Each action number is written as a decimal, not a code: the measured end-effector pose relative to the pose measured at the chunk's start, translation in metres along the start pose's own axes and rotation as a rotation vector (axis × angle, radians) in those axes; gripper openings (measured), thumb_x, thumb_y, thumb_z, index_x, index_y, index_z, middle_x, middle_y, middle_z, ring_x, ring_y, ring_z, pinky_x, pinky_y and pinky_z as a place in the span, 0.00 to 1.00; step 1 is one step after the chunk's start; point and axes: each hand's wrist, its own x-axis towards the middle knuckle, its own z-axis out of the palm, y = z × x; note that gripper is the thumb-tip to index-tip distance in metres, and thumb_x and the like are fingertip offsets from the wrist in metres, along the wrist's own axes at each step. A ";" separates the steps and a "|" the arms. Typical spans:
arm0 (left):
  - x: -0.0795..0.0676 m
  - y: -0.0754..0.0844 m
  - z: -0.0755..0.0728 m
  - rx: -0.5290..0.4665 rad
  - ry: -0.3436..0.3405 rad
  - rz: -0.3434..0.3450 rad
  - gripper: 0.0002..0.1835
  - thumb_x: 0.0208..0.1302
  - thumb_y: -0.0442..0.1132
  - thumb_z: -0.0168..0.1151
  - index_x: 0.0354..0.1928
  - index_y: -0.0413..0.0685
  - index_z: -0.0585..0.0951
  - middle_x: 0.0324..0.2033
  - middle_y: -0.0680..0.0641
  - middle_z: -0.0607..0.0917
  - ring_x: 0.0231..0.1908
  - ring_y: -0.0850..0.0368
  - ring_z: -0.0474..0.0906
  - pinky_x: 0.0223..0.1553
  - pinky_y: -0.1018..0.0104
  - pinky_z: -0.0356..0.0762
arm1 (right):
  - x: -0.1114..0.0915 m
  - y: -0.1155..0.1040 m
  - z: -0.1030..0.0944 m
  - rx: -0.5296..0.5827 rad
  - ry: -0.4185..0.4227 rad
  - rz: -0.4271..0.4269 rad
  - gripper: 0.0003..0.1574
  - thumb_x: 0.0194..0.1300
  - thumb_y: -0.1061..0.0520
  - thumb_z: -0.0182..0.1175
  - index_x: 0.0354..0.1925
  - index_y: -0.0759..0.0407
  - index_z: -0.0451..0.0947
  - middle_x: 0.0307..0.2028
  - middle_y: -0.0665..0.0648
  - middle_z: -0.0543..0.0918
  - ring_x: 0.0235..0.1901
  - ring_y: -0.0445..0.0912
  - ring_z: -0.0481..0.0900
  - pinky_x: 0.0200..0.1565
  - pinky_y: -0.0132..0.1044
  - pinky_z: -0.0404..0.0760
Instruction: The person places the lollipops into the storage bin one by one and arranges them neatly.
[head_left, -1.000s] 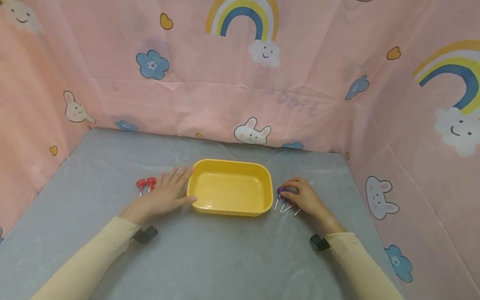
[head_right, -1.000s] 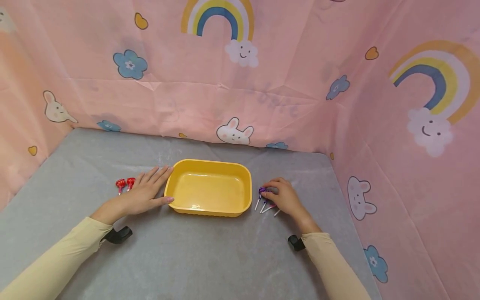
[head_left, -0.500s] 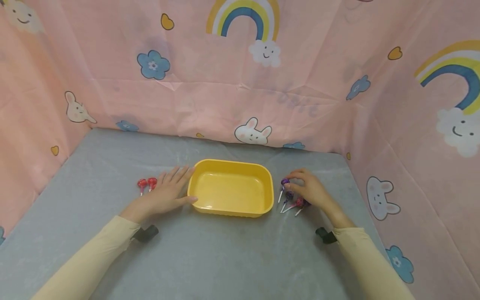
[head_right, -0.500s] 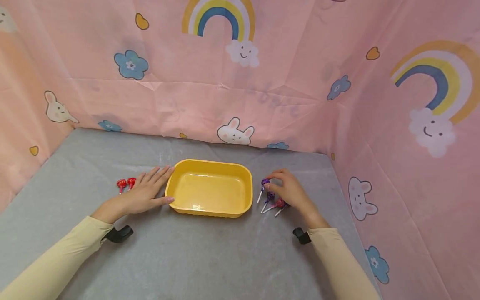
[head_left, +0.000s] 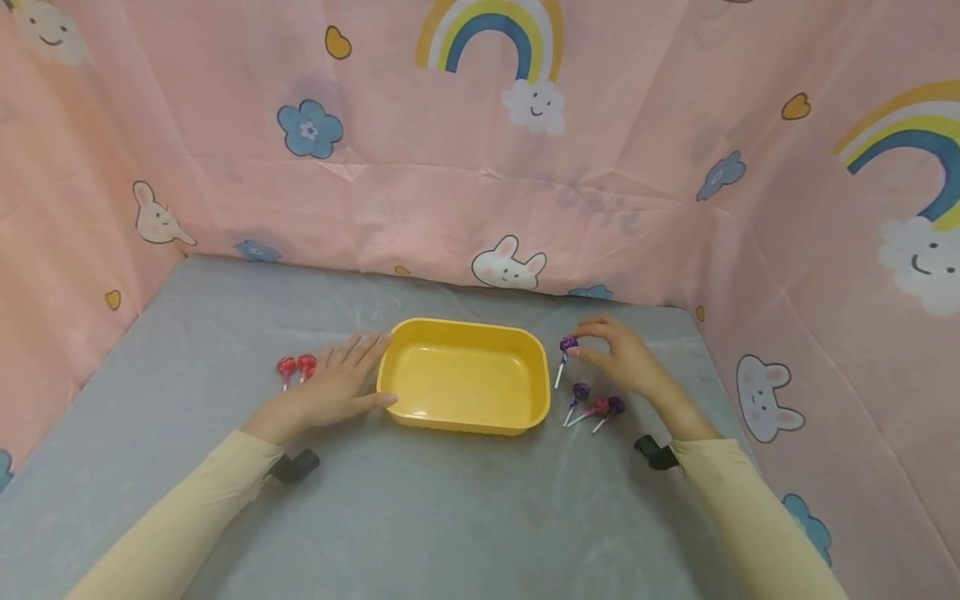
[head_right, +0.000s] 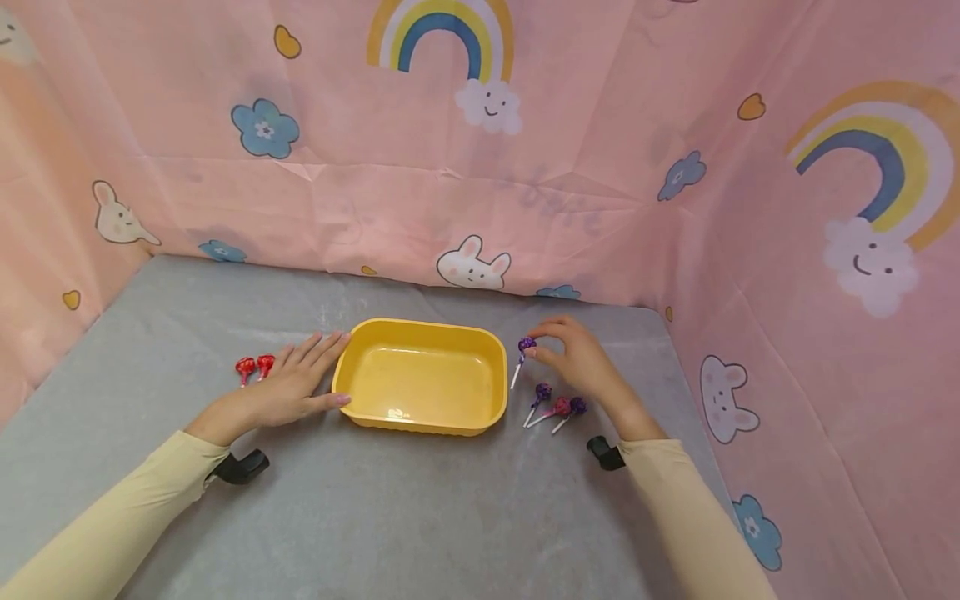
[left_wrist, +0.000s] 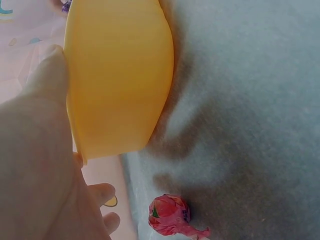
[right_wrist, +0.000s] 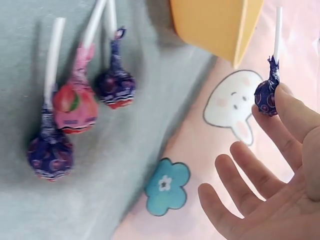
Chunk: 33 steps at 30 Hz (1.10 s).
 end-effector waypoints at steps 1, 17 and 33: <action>0.000 0.000 0.000 -0.001 0.000 0.000 0.53 0.65 0.69 0.53 0.80 0.55 0.40 0.79 0.40 0.45 0.78 0.33 0.35 0.72 0.27 0.32 | 0.001 -0.001 -0.001 0.003 -0.003 -0.001 0.24 0.68 0.48 0.62 0.57 0.61 0.80 0.62 0.67 0.74 0.64 0.64 0.70 0.66 0.66 0.68; 0.001 0.001 -0.001 -0.013 -0.005 -0.008 0.53 0.64 0.67 0.57 0.80 0.53 0.42 0.79 0.40 0.47 0.78 0.34 0.36 0.72 0.27 0.32 | 0.019 -0.033 -0.003 0.005 -0.055 -0.058 0.23 0.68 0.44 0.62 0.55 0.53 0.82 0.63 0.60 0.74 0.64 0.59 0.72 0.64 0.63 0.72; 0.001 0.000 -0.001 -0.016 0.007 0.010 0.54 0.63 0.67 0.58 0.79 0.51 0.43 0.79 0.40 0.50 0.78 0.33 0.38 0.72 0.28 0.33 | 0.042 -0.064 0.010 0.010 -0.107 -0.127 0.18 0.66 0.47 0.65 0.50 0.53 0.84 0.58 0.58 0.77 0.59 0.56 0.74 0.65 0.57 0.73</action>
